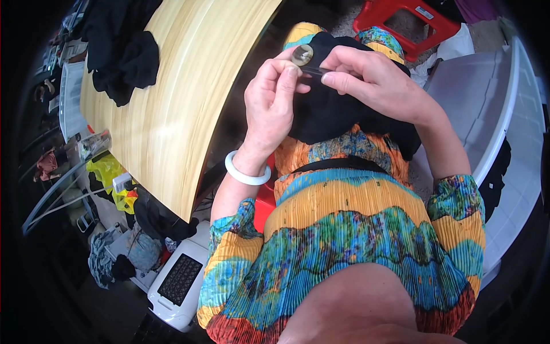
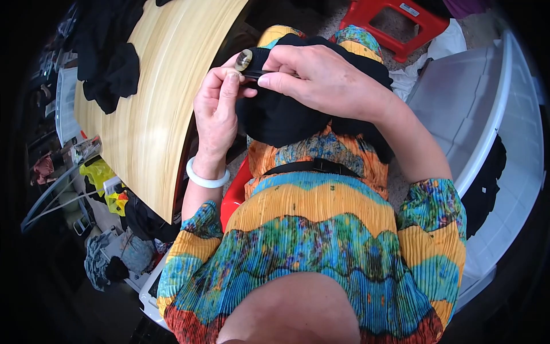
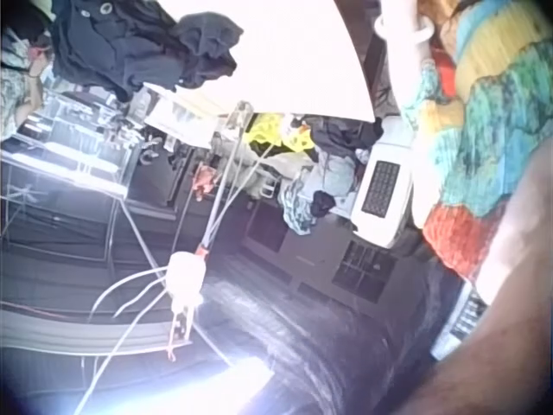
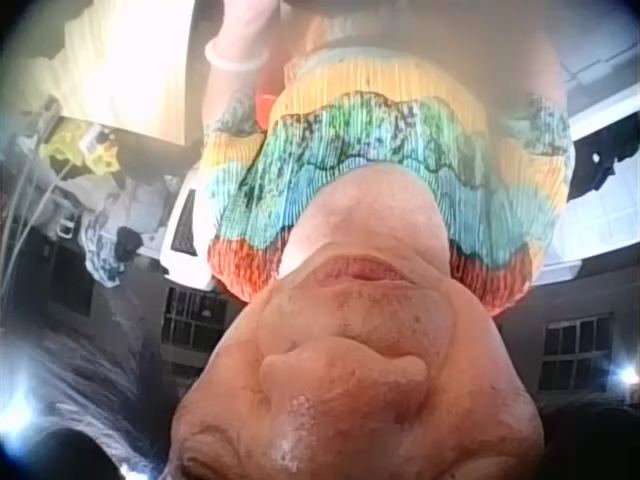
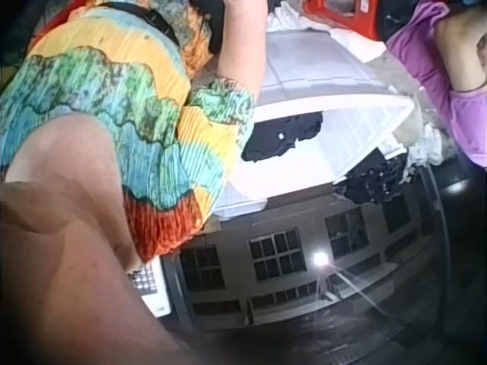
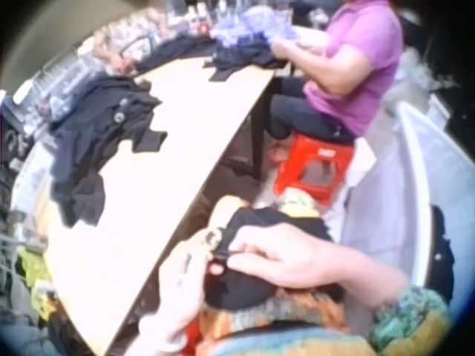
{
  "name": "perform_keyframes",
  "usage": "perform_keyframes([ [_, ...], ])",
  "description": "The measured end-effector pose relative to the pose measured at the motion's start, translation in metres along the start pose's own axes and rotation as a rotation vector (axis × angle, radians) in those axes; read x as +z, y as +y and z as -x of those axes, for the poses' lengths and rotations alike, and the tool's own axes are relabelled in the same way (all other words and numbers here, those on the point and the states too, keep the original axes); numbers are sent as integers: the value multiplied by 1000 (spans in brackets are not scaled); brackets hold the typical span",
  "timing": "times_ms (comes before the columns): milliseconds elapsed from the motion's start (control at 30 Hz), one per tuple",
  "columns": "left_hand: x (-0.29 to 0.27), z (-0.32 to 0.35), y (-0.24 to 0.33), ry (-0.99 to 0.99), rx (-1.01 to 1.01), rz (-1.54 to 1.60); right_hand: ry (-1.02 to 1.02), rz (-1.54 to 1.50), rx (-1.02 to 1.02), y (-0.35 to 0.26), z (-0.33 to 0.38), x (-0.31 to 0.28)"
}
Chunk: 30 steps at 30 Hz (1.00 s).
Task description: Trimming loose threads and inspecting black garments in a workshop.
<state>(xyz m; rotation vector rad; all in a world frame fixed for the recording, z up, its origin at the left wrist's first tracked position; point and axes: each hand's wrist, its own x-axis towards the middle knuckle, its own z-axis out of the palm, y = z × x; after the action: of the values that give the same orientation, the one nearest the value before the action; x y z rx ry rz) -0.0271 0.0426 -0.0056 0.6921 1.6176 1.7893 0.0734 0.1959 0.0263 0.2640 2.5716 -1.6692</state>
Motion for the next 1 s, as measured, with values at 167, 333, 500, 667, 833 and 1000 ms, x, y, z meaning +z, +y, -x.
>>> perform_keyframes([
  [167,4,1,-5,14,198,-147,13,-80,-31,4,-4,1],
  [333,5,3,-17,50,336,-342,75,-100,-57,8,-6,4],
  [500,4,2,-18,60,308,-389,61,-265,-9,8,-6,5],
  [667,7,5,-2,95,87,-31,251,-396,-88,9,-7,5],
  [833,7,5,20,-90,-4,7,135,-567,-172,27,-7,3],
  [1000,-18,-19,9,-139,125,-226,106,-526,-63,10,7,-22],
])
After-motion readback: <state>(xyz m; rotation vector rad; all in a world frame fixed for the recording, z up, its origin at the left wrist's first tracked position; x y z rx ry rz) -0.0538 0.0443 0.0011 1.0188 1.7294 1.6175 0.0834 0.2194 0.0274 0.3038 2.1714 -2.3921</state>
